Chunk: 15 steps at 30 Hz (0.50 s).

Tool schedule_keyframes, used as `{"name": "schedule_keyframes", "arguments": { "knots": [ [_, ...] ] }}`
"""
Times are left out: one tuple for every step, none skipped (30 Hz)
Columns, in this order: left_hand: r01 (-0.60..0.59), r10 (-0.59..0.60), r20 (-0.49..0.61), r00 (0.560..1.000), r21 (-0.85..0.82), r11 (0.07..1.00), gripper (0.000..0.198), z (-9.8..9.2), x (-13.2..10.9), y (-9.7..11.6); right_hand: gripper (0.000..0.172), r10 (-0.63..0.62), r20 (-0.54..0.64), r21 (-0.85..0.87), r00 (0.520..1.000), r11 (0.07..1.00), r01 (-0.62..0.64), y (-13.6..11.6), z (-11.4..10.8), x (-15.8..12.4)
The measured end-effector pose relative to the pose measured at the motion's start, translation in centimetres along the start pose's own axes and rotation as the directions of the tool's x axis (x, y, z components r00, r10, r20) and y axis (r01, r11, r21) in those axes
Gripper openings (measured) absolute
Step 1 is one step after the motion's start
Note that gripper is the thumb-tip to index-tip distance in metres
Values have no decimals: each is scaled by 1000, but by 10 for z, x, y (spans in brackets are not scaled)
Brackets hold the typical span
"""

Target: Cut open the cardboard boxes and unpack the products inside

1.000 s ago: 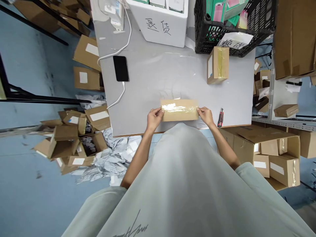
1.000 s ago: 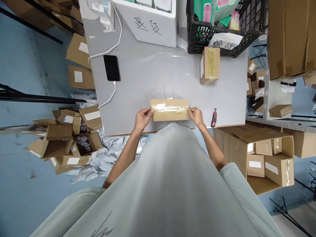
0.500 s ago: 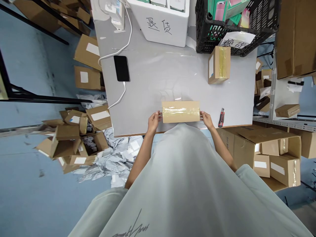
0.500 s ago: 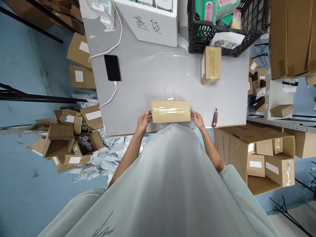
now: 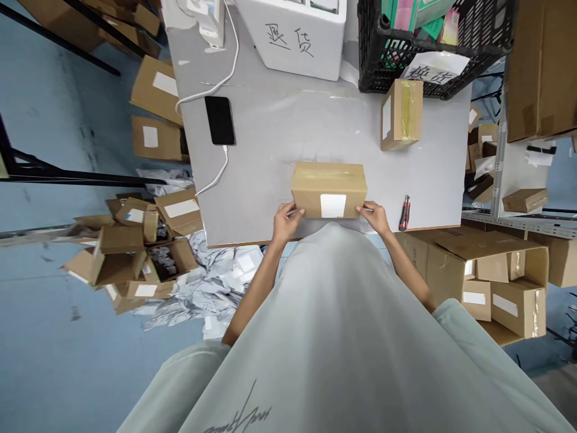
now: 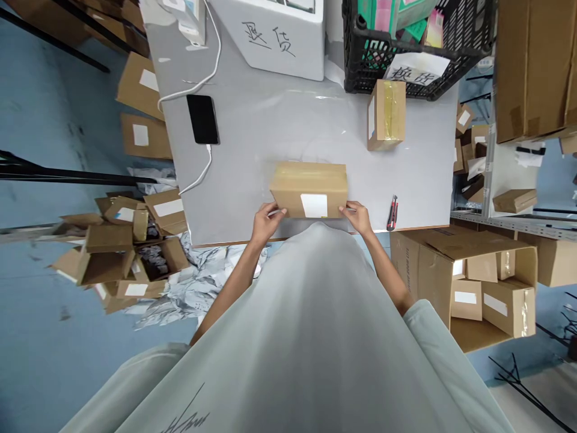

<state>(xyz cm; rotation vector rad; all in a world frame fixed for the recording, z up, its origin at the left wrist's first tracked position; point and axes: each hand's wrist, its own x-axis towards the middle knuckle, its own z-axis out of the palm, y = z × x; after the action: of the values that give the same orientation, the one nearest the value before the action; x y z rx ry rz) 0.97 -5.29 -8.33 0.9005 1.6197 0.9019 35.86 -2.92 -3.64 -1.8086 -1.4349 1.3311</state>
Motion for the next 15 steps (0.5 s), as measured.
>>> {"name": "schedule_keyframes", "arguments": {
  "knots": [
    [-33, 33, -10, 999, -1, 999, 40, -2, 2, 2, 78, -12, -14, -30, 1000, 999, 12, -3, -2, 2],
    [-58, 58, -19, 998, 6, 998, 41, -3, 4, 4, 79, -23, -25, -62, 999, 998, 22, -6, -4, 5],
    [-74, 75, -27, 997, 19, 997, 42, -4, 6, 5, 79, -35, -32, -92, 999, 995, 32, -8, -4, 7],
    [-82, 83, -33, 996, 34, 996, 43, -4, 8, 6, 79, -45, -31, -117, 999, 992, 41, -10, -4, 10],
    [-83, 85, -37, 996, 48, 995, 44, -3, 10, 6, 78, -47, -28, -137, 999, 990, 43, -10, -4, 12],
    [-80, 82, -40, 996, 61, 995, 45, -2, 12, 5, 77, -42, -21, -154, 999, 987, 39, -10, -3, 15],
    [-75, 78, -41, 996, 69, 995, 46, 0, 15, 5, 76, -33, -17, -165, 999, 986, 29, -9, -1, 17],
    [-71, 74, -42, 996, 75, 995, 46, 1, 17, 4, 75, -22, -17, -174, 1000, 985, 19, -9, 0, 19],
    [-68, 72, -45, 996, 80, 994, 47, 3, 20, 3, 74, -13, -25, -181, 1000, 983, 9, -8, 1, 22],
    [-66, 71, -48, 996, 85, 994, 47, 4, 24, 3, 73, -9, -39, -190, 999, 982, 1, -8, 2, 24],
    [-64, 69, -52, 996, 89, 994, 48, 6, 28, 3, 73, -8, -53, -198, 999, 980, -2, -8, 3, 27],
    [-60, 66, -54, 996, 92, 994, 49, 6, 33, 4, 72, -8, -62, -206, 998, 979, -5, -8, 3, 30],
    [-52, 57, -53, 997, 94, 994, 50, 7, 37, 4, 72, -5, -68, -212, 998, 977, -10, -8, 3, 33],
    [-40, 45, -50, 998, 91, 995, 52, 7, 41, 5, 73, 1, -67, -213, 998, 977, -15, -9, 3, 35],
    [-26, 30, -45, 999, 83, 996, 53, 6, 44, 5, 73, 8, -63, -207, 998, 978, -21, -9, 2, 37]
  ]
}}
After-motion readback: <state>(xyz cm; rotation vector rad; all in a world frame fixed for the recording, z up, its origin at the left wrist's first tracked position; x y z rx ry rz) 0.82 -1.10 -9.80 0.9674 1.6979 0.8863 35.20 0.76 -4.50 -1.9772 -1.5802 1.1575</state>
